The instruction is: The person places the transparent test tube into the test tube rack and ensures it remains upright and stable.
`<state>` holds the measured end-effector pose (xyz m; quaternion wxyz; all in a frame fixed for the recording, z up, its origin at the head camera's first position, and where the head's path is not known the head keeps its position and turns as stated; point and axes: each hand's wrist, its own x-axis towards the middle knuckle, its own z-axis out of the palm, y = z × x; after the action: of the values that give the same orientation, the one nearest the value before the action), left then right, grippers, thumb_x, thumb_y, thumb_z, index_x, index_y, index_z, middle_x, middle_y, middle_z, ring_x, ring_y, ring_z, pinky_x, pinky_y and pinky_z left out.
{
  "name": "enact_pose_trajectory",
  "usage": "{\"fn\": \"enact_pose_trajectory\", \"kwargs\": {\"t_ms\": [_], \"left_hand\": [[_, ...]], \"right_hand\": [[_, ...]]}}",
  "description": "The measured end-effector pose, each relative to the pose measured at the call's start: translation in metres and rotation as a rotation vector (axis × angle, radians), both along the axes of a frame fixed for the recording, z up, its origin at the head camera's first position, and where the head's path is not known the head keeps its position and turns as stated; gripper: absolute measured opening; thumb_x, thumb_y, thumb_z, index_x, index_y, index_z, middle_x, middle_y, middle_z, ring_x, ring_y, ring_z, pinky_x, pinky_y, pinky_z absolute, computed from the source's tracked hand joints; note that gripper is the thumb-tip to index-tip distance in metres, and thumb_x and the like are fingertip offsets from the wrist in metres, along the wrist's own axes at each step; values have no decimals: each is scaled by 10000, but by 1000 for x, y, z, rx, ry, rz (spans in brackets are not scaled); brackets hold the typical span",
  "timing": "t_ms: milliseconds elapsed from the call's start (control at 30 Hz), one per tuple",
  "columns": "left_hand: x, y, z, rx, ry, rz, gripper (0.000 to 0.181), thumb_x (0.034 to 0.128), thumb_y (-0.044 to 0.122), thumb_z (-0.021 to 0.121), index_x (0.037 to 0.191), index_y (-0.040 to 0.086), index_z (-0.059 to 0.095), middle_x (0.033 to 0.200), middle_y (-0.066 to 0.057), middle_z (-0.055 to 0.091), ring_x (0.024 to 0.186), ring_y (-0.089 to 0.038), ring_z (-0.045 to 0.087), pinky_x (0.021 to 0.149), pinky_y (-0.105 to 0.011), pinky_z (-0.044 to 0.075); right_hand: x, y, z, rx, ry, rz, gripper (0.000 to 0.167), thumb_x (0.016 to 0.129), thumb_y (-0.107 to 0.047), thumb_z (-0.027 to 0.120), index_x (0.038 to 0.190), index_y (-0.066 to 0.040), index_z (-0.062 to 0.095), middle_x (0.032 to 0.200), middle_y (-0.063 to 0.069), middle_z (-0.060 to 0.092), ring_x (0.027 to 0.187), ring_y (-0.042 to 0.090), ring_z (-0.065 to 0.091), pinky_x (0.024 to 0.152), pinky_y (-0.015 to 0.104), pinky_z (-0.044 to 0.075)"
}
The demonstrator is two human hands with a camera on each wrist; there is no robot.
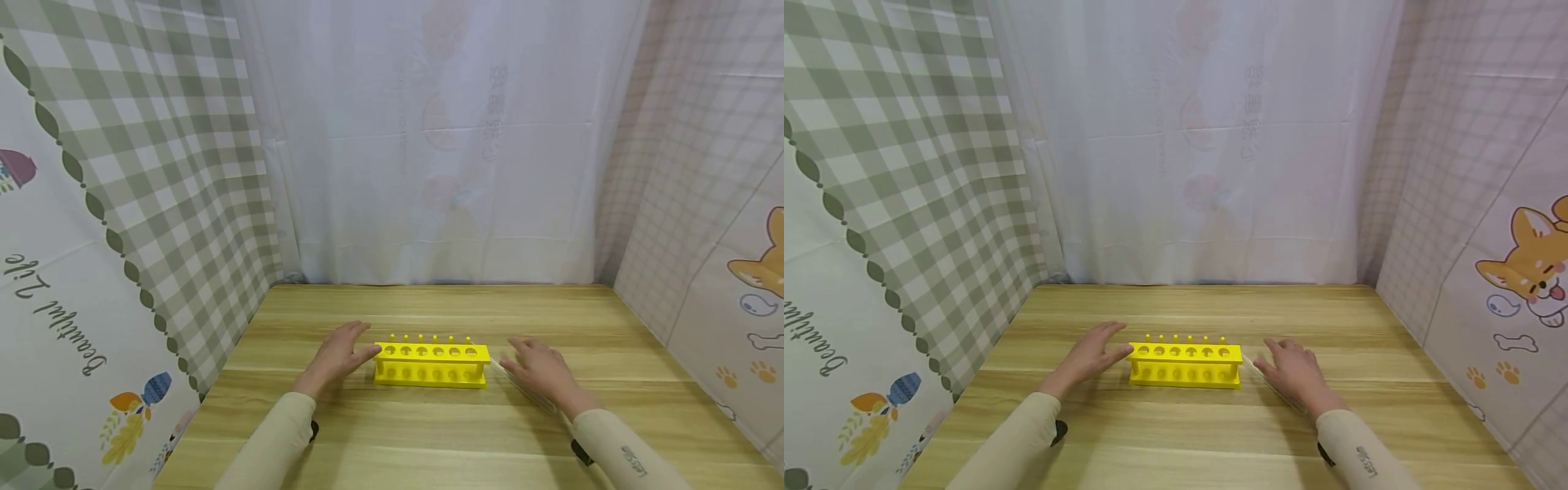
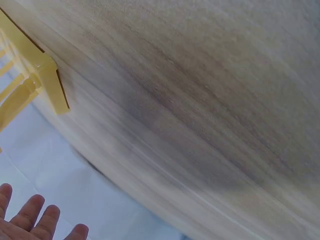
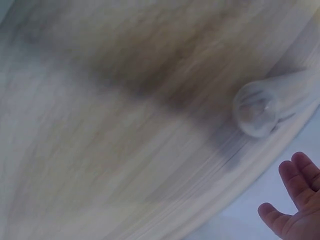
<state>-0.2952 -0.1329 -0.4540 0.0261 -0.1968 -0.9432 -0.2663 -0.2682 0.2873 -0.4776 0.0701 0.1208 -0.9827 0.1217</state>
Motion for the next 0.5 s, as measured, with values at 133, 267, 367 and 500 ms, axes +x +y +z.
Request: {"fn": "enact_pose_trajectory", "kwargs": {"t_ms": [133,267,367,500], "left_hand": [[0,1,-1,27,-4,-21,691,959,545,584,1462,83,482,1501,-176,433,1380,-385,387,1106,-581,314],[-1,2,-3,45,-14,-39,687,949,528,613,1454,80,488,1497,-172,440,1378,-386,392,1110,-571,317],[-2,3,-6,49,-18,-50,682,944,506,633,1446,65,495,1495,-189,437,1375,-394,393,1111,-568,316],[-2,3,-8,52,-22,-62,656,941,482,650,1432,69,514,1492,-211,431,1371,-404,394,1105,-579,320]], "right_hand": [[-1,-4,-1,-13,-13,-3,585,987,-393,599,1401,13,518,1317,323,536,1202,513,499,935,706,370],[-1,-8,-1,-37,-20,0,578,989,-383,601,1392,24,525,1316,328,534,1201,520,499,938,697,378],[-1,-10,0,-54,-31,2,577,985,-374,608,1380,39,529,1295,346,538,1185,533,504,926,699,385],[-2,-12,1,-52,-59,-8,575,983,-383,606,1360,47,544,1266,352,547,1157,531,522,892,701,405]]}}
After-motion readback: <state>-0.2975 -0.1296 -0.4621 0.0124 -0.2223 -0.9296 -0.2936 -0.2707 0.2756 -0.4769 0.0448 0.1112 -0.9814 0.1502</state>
